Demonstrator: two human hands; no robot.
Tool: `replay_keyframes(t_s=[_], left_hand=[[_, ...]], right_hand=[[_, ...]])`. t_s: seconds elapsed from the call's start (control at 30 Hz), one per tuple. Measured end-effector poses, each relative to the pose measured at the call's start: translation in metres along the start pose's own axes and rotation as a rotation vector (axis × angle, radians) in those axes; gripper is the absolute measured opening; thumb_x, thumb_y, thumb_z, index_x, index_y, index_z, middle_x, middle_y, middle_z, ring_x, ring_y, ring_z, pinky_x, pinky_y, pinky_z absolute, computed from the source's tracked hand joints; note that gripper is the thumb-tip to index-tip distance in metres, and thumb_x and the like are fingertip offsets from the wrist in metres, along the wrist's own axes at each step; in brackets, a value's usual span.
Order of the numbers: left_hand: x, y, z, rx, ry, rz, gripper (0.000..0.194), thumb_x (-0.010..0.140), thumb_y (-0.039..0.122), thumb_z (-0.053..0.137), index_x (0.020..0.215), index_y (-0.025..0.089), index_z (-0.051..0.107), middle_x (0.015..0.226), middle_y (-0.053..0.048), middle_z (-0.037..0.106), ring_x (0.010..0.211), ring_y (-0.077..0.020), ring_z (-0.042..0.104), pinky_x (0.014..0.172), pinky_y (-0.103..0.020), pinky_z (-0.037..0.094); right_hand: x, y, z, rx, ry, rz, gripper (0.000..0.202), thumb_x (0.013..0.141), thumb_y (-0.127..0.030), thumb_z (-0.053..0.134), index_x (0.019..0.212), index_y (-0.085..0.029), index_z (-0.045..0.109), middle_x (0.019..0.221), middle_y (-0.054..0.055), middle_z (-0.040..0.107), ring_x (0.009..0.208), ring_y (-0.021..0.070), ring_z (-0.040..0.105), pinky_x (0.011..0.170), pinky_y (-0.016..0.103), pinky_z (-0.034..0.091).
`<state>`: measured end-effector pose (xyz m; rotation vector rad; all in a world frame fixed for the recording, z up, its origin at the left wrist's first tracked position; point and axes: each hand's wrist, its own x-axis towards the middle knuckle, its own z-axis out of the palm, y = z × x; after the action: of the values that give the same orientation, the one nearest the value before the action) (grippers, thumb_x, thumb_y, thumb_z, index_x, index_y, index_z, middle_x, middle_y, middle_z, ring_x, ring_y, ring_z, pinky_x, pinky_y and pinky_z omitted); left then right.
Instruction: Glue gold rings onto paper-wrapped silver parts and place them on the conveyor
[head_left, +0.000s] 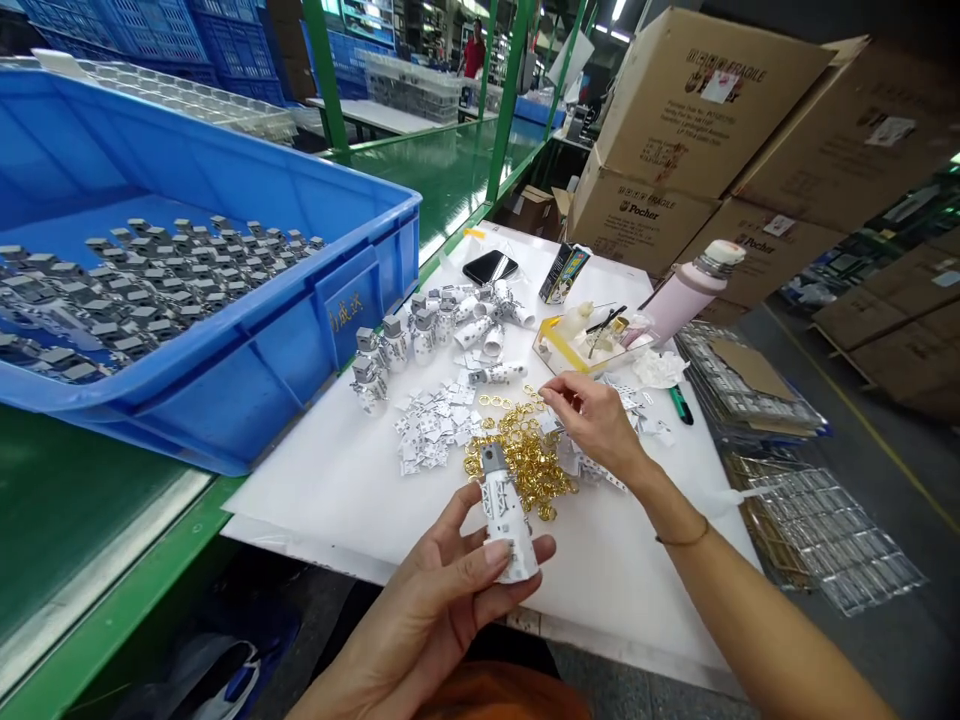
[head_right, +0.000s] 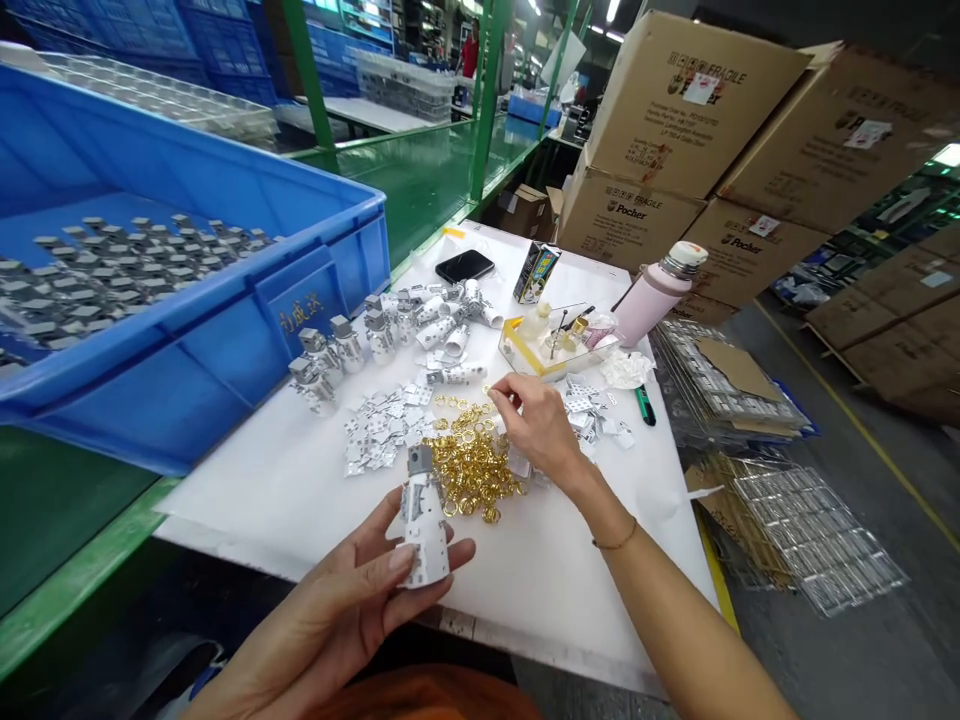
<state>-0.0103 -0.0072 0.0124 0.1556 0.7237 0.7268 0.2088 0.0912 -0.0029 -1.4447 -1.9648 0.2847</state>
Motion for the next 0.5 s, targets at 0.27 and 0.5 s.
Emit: replay_keyframes(t_s=[0.27,0.5], left_hand=[[-0.001,0.003,-0.014,-0.014,-0.052,0.044,0.075,0.080,0.009,0.069,0.143,0.018,0.030,0.103,-0.011,0.071,0.110,-0.0336,0.065,0.090,-0.036,0.054],[-0.007,0.010,-0.022,-0.050,-0.017,0.096,0.072,0.079,0.006,0.070,0.140,0.020,0.034,0.105,-0.010,0.070,0.109,-0.0341,0.065,0.088,-0.035,0.056]], right_hand=[[0.021,-0.016,0.038,-0.184,-0.163,-0.160,0.013,0.092,-0.016,0.053,0.086,-0.016,0.064,0.082,0.004,0.065,0.082,0.0177,0.055,0.072,0.029,0.042],[0.043,-0.023,0.077,-0.443,-0.335,-0.383,0.028,0.087,-0.002,0.044,0.100,-0.013,0.067,0.089,0.014,0.060,0.084,0.0242,0.047,0.065,0.033,0.034]])
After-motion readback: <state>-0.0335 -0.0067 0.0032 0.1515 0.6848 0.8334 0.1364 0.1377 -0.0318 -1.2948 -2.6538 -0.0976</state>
